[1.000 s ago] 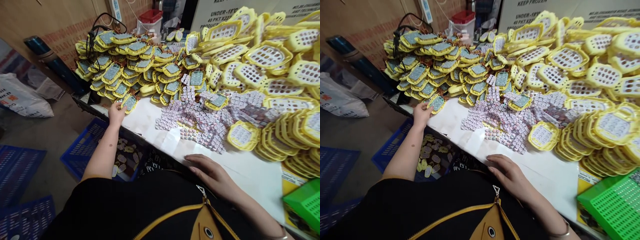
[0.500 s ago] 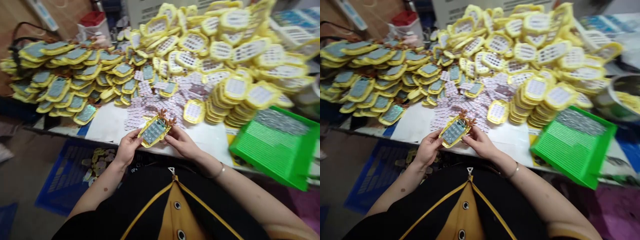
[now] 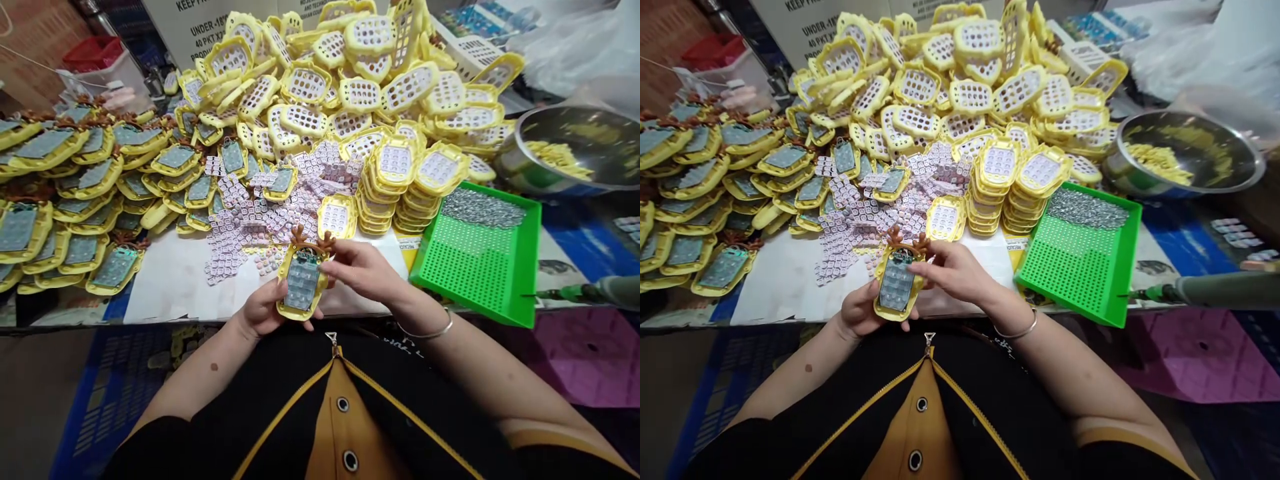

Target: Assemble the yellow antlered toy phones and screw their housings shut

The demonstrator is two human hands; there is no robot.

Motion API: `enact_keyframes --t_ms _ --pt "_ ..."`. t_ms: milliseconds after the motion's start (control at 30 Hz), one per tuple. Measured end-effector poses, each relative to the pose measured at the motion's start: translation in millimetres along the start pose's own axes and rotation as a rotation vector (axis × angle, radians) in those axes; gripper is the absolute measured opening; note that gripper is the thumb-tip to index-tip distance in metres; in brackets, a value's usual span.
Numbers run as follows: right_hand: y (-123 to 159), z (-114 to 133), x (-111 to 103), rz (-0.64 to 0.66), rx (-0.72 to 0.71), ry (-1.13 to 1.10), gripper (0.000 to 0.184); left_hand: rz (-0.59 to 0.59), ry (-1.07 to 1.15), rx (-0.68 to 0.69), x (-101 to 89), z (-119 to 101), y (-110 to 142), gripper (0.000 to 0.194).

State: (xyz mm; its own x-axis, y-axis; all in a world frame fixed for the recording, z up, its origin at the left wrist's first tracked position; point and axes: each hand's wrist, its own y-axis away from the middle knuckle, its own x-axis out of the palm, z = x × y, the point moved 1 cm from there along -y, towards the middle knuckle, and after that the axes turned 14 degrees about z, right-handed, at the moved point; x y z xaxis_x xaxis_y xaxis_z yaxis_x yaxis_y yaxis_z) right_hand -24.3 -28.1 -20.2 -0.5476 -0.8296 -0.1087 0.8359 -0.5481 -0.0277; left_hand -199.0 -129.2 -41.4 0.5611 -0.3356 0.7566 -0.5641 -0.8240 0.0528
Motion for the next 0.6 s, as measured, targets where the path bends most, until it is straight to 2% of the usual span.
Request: enact_keyframes --t_ms 67,100,167,233,333,433,533,600 --pt "2 -8 -9 -0.281 -0.087 0.386 0.035 -0.059 -0.033 0.038 -3.0 -3 -3 0.056" --pt "3 -14 -12 -0.373 -0.114 0.599 0.033 -0.081 -0.042 0.06 -4.4 -5 -4 0.057" --pt "3 -25 -17 -0.404 -0.11 0.98 0.027 -0.116 -0.03 0.096 -6.6 -9 -6 0.065" --pt "2 -36 -20 -0.348 -0.09 1.23 0.02 -0.141 0.008 0.103 -7.5 -13 -8 0.077" --pt "2 -42 -23 -0.349 -0.13 1.36 0.016 -0.177 0.048 0.097 -6.3 -16 -13 0.084" --pt "10 -39 -26 -0.412 -0.22 1.366 0.019 -0.227 0.047 0.116 -3.0 -16 -16 0.072" --pt "29 -35 -26 -0.409 -0.299 1.344 0.021 -0.275 0.018 0.181 1.3 -15 -16 0.068" --pt "45 -35 -23 -0.356 -0.336 1.31 0.022 -0.3 -0.002 0.225 3.7 -13 -15 0.073"
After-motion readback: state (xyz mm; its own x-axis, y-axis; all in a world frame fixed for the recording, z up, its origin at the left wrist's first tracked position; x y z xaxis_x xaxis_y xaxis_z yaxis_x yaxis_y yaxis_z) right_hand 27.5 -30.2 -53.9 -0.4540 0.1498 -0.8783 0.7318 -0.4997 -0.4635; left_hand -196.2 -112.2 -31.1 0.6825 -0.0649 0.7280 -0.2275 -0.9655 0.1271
